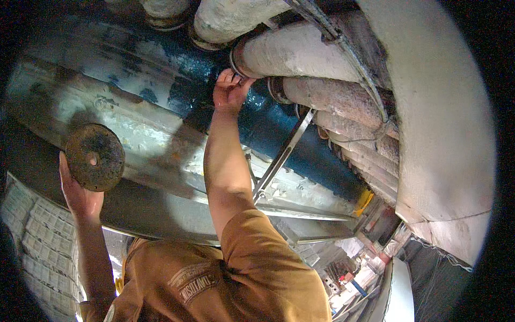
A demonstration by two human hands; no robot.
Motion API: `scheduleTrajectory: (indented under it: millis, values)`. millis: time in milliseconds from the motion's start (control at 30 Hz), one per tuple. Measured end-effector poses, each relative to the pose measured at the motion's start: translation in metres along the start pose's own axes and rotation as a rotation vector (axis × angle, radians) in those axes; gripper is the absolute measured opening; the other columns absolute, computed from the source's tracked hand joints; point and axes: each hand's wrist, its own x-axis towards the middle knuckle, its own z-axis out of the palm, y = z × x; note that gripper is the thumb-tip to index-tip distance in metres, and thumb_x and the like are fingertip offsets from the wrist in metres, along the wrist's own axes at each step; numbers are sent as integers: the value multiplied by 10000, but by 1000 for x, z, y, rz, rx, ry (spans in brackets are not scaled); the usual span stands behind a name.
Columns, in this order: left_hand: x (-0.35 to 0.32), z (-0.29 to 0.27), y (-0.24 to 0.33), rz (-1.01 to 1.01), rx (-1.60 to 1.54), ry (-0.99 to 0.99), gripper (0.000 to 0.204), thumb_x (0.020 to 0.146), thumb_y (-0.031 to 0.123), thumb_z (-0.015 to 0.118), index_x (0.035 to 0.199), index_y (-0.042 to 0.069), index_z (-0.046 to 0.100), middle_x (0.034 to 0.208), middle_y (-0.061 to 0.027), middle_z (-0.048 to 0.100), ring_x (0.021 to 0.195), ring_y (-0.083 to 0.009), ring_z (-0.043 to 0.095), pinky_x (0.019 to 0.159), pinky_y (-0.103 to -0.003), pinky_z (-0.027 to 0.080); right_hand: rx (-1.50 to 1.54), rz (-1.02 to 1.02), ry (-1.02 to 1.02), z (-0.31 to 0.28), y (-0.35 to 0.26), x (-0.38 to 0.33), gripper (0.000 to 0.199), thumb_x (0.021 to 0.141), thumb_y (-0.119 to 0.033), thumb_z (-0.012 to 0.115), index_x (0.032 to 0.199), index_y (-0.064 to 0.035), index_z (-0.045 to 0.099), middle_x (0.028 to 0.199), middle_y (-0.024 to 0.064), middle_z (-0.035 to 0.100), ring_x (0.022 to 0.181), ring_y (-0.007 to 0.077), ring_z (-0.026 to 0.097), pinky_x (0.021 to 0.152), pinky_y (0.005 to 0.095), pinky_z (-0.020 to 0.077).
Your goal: The person removes a circular metal cap from a pipe, scrapes residue from it with a tool, and wipes it with a cloth. The person then reattaches the cap to the pipe and tightens it by hand.
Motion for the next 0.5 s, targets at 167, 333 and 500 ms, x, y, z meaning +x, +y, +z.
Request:
scheduleTrajectory:
  millis: [167, 333, 500]
  values:
    - [1, 2, 2, -42, -61, -40, 494, 1000, 415, 399, 1359, 80, 456, 1360, -123, 501, 1253, -302, 479, 1058, -525, 367, -36, 21, -259, -15, 6, 16, 338, 884, -451, 610, 914, -115, 621, 773, 16, 622, 693, 163, 582, 692, 312, 516]
    - [5, 12, -6, -1, 72, 189, 498, 1002, 410, 399, 1356, 63, 455, 1370, -122, 493, 1260, -301, 475, 1058, -520, 375, -435, -180, -17, 2, -1, -5, 291, 986, -391, 478, 1029, -111, 545, 748, 7, 546, 613, 120, 515, 488, 198, 452]
    - [9, 7, -7, -74, -20, 14, 506, 999, 415, 407, 1356, 60, 456, 1361, -127, 501, 1252, -289, 485, 1055, -508, 384, -507, -203, -20, -6, -12, 8, 192, 993, -300, 459, 1060, -130, 518, 830, 31, 554, 649, 144, 516, 538, 258, 469]
